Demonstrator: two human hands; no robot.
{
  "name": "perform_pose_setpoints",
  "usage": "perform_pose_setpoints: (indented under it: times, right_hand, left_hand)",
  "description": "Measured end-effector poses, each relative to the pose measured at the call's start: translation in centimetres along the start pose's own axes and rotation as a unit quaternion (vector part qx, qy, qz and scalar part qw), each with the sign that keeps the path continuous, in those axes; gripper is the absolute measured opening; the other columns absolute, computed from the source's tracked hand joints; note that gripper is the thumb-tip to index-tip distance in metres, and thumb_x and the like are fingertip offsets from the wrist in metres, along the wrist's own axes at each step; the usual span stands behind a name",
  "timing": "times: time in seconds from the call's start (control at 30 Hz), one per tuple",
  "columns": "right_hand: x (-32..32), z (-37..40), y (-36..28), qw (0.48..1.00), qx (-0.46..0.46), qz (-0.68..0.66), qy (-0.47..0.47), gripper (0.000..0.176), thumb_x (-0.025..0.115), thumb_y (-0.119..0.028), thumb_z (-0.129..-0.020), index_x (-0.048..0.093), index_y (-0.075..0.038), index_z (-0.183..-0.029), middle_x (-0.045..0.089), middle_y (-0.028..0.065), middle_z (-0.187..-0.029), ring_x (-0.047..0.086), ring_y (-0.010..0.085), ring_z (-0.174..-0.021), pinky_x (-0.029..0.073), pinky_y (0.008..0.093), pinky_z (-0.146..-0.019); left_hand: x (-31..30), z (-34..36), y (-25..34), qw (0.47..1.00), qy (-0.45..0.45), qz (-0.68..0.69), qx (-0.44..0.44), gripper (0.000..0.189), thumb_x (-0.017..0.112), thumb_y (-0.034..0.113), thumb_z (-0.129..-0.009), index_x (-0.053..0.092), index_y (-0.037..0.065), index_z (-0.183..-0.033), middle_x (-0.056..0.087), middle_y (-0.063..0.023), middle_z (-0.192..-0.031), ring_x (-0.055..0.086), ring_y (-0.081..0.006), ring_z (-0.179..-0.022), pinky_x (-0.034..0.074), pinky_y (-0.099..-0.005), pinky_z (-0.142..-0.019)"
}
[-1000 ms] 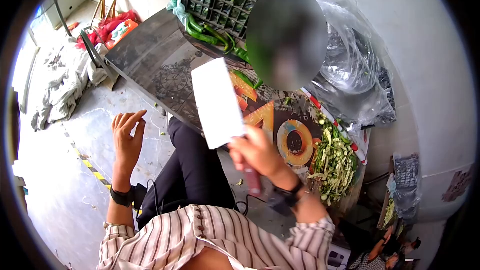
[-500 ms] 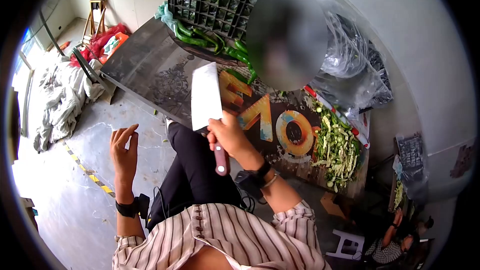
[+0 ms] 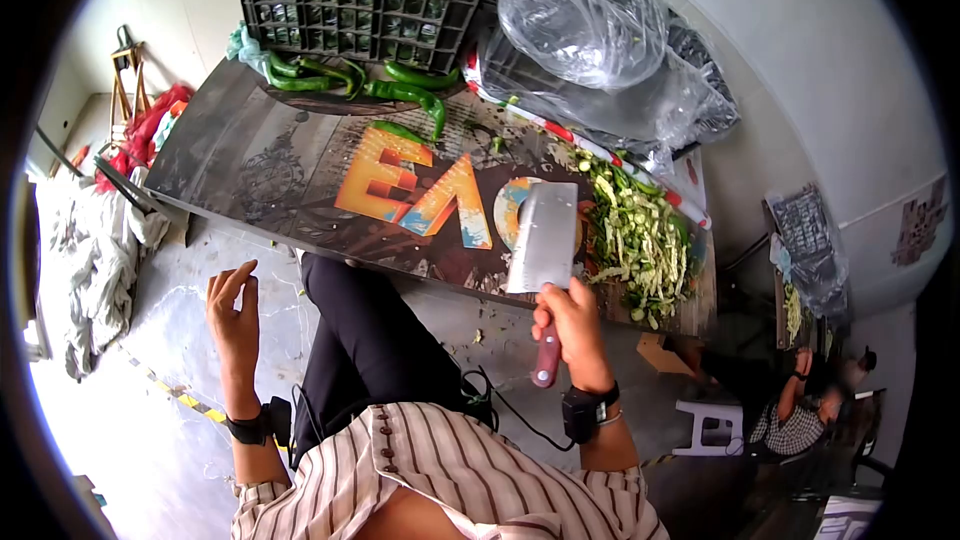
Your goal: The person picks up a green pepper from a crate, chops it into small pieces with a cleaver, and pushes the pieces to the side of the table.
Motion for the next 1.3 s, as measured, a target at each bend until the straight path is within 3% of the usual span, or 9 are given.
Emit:
perform_pose_setpoints:
  times: [0.17, 0.27, 0.63, 0.77, 0.83, 1.0, 1.23, 1.3]
  right_hand:
    - [-6.0, 0.7, -0.3, 0.993, -0.041, 0.002, 0.113, 0.009, 0.054, -0.01, -0.094, 0.051, -0.001, -0.094, 0.053, 0.0061, -0.08, 0.051, 0.0117, -0.054, 0.047, 0.0306, -0.043]
    - [-6.6, 1.6, -0.6, 0.989, -0.058, -0.019, 0.132, 0.01, 0.054, -0.01, -0.095, 0.051, -0.002, -0.095, 0.054, 0.006, -0.081, 0.051, 0.0115, -0.055, 0.047, 0.0305, -0.044]
    - [1.0, 0.2, -1.7, 0.996, -0.042, -0.079, -0.019, 0.014, 0.057, -0.014, -0.096, 0.052, -0.001, -0.093, 0.055, 0.0062, -0.077, 0.051, 0.0115, -0.056, 0.046, 0.03, -0.045]
    - [3.3, -0.1, -1.4, 0.994, -0.032, -0.085, -0.062, 0.015, 0.057, -0.015, -0.096, 0.053, -0.001, -0.091, 0.052, 0.0052, -0.07, 0.051, 0.0114, -0.055, 0.046, 0.03, -0.046]
    - [4.0, 0.1, -1.3, 0.993, -0.026, -0.095, -0.068, 0.016, 0.056, -0.015, -0.096, 0.053, -0.001, -0.091, 0.052, 0.0048, -0.068, 0.051, 0.0113, -0.055, 0.046, 0.0298, -0.046]
    - [3.9, 1.0, -0.6, 0.99, -0.023, -0.12, -0.068, 0.019, 0.055, -0.019, -0.097, 0.054, 0.0, -0.093, 0.053, 0.0037, -0.069, 0.05, 0.0104, -0.055, 0.046, 0.0281, -0.048]
    - [2.4, 2.2, -0.3, 0.994, -0.005, -0.107, -0.027, 0.022, 0.054, -0.022, -0.097, 0.054, -0.001, -0.089, 0.053, 0.0041, -0.068, 0.054, 0.0121, -0.054, 0.047, 0.0293, -0.05]
    - [2.3, 2.2, -0.1, 0.994, -0.011, -0.102, -0.038, 0.024, 0.053, -0.024, -0.098, 0.053, -0.001, -0.089, 0.054, 0.0043, -0.07, 0.055, 0.0127, -0.053, 0.047, 0.0291, -0.049]
  left_hand:
    - [0.8, -0.2, 1.0, 1.0, -0.01, 0.009, 0.015, 0.023, 0.064, -0.006, -0.083, 0.071, 0.002, -0.103, 0.066, -0.0083, -0.089, 0.057, -0.0239, -0.087, 0.046, -0.0333, -0.08]
    - [1.1, -0.1, 1.0, 1.0, -0.005, 0.006, 0.013, 0.023, 0.064, -0.006, -0.084, 0.071, 0.002, -0.104, 0.067, -0.0086, -0.09, 0.059, -0.024, -0.088, 0.046, -0.0335, -0.08]
    - [1.0, -1.7, 3.6, 0.999, -0.021, -0.011, 0.033, 0.022, 0.064, -0.004, -0.083, 0.072, 0.003, -0.103, 0.065, -0.0083, -0.087, 0.058, -0.0242, -0.087, 0.046, -0.0349, -0.081]
    - [1.3, -5.4, 6.8, 0.992, -0.017, -0.041, 0.118, 0.023, 0.064, 0.0, -0.083, 0.071, 0.004, -0.104, 0.064, -0.0082, -0.087, 0.057, -0.027, -0.087, 0.044, -0.0367, -0.084]
    - [2.8, -7.4, 9.4, 0.975, -0.05, -0.064, 0.207, 0.022, 0.065, 0.003, -0.081, 0.071, 0.005, -0.102, 0.064, -0.0066, -0.087, 0.057, -0.0271, -0.089, 0.043, -0.0377, -0.085]
    - [9.6, -12.2, 12.1, 0.942, -0.12, -0.089, 0.3, 0.023, 0.066, 0.01, -0.082, 0.07, 0.009, -0.105, 0.064, -0.0062, -0.094, 0.057, -0.0264, -0.099, 0.04, -0.0398, -0.091]
    - [19.3, -15.6, 13.1, 0.913, -0.124, -0.185, 0.341, 0.022, 0.064, 0.014, -0.082, 0.07, 0.014, -0.103, 0.062, -0.0027, -0.101, 0.053, -0.0227, -0.109, 0.034, -0.0444, -0.1]
    - [21.6, -15.8, 12.3, 0.89, -0.175, -0.27, 0.325, 0.019, 0.062, 0.012, -0.082, 0.071, 0.015, -0.099, 0.061, -0.0028, -0.102, 0.052, -0.0215, -0.111, 0.032, -0.0479, -0.102]
Point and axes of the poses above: each hand's wrist, its own z-axis away from the middle knuckle, its own x-axis out of the palm, y = z × x, the point moved 8 cm from there along -z, towards the middle knuckle
